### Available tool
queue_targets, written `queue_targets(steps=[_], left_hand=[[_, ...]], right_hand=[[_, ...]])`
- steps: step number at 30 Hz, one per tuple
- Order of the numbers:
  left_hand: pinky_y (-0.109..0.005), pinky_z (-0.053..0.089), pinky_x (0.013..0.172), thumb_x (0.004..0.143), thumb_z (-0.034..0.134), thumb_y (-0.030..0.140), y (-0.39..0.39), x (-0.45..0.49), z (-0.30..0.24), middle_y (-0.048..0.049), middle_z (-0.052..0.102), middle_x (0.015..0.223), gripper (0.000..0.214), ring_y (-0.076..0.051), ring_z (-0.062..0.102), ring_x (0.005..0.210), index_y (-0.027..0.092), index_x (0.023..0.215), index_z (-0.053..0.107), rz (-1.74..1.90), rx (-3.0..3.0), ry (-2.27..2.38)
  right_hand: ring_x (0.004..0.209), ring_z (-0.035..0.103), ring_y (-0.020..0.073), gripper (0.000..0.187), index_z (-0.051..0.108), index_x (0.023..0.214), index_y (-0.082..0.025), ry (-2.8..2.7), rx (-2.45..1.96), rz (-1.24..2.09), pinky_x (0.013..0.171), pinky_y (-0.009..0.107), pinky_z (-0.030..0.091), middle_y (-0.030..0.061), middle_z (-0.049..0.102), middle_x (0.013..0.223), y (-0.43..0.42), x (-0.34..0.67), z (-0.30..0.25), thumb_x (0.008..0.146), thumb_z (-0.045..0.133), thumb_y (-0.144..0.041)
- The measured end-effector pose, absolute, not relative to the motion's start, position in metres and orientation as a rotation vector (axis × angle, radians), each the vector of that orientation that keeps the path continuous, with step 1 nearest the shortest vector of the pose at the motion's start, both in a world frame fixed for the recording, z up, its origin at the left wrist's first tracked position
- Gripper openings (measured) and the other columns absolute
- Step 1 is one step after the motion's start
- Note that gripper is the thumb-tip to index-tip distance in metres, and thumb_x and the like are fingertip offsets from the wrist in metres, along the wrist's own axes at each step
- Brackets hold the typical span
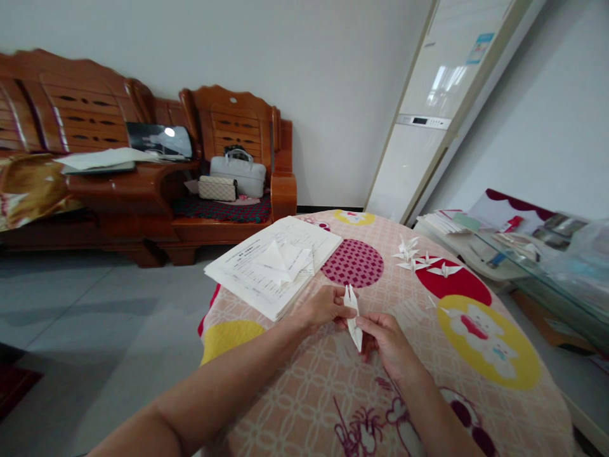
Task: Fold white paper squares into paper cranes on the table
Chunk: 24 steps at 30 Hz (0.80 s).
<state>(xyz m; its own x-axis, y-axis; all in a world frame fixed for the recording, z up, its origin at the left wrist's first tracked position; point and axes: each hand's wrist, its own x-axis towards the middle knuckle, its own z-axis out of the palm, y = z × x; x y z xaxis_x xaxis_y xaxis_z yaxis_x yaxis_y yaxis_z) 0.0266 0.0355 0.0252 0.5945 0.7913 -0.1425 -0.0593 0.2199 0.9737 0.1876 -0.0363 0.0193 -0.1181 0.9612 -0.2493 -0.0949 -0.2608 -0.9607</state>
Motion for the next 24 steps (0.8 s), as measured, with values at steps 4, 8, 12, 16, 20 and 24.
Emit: queue_targets(steps=[4,8,12,16,20,24], left_hand=[[-0.019,0.044,0.048,0.066,0.073,0.024,0.034,0.030,0.021,0.0000,0.064,0.059,0.046,-0.011,0.058,0.047,0.009,0.108,0.061,0.587,1.223,0.803],[-0.021,0.043,0.047,0.064,0.072,0.015,0.031,0.033,0.017,0.0050,0.060,0.053,0.084,-0.013,0.058,0.045,0.007,0.139,0.036,0.578,1.303,0.952],[-0.021,0.039,0.048,0.064,0.070,0.014,0.027,0.035,0.014,0.0072,0.057,0.050,0.087,-0.013,0.055,0.045,0.011,0.143,0.033,0.635,1.616,1.074],[-0.022,0.038,0.055,0.061,0.069,0.010,0.025,0.037,0.011,0.0064,0.057,0.060,0.079,-0.013,0.055,0.056,0.016,0.135,0.044,0.730,1.894,1.141],[-0.022,0.038,0.061,0.063,0.063,0.005,0.024,0.037,0.008,0.0019,0.058,0.075,0.037,-0.012,0.052,0.067,0.017,0.098,0.062,0.809,2.100,1.008],[-0.023,0.039,0.068,0.071,0.055,0.005,0.024,0.028,0.010,-0.0017,0.061,0.075,0.014,-0.013,0.055,0.073,0.015,0.075,0.064,0.676,2.246,0.747]], right_hand=[[0.031,0.050,0.0115,0.030,0.060,0.062,-0.015,-1.121,-1.448,1.581,0.027,0.018,0.031,0.0006,0.059,0.042,-0.037,0.196,0.020,0.071,0.064,-0.043],[0.027,0.044,0.0093,0.028,0.055,0.054,-0.018,-1.280,-1.704,1.456,0.026,0.018,0.021,0.0007,0.060,0.042,-0.039,0.194,0.018,0.076,0.056,-0.036],[0.031,0.042,0.0094,0.032,0.051,0.044,-0.020,-1.626,-1.875,0.967,0.037,0.022,0.024,-0.0008,0.052,0.035,-0.037,0.190,0.015,0.075,0.058,-0.024],[0.047,0.051,0.0139,0.022,0.059,0.048,-0.020,-1.827,-1.852,0.607,0.049,0.026,0.028,0.0029,0.061,0.049,-0.034,0.193,0.014,0.069,0.066,-0.019],[0.057,0.058,0.0165,0.009,0.071,0.072,-0.020,-1.894,-1.629,0.679,0.055,0.025,0.035,0.0018,0.068,0.061,-0.032,0.201,0.015,0.071,0.063,-0.017],[0.062,0.063,0.0187,0.019,0.077,0.077,-0.019,-2.002,-1.479,0.778,0.057,0.025,0.039,0.0024,0.072,0.068,-0.031,0.209,0.017,0.076,0.058,-0.018]])
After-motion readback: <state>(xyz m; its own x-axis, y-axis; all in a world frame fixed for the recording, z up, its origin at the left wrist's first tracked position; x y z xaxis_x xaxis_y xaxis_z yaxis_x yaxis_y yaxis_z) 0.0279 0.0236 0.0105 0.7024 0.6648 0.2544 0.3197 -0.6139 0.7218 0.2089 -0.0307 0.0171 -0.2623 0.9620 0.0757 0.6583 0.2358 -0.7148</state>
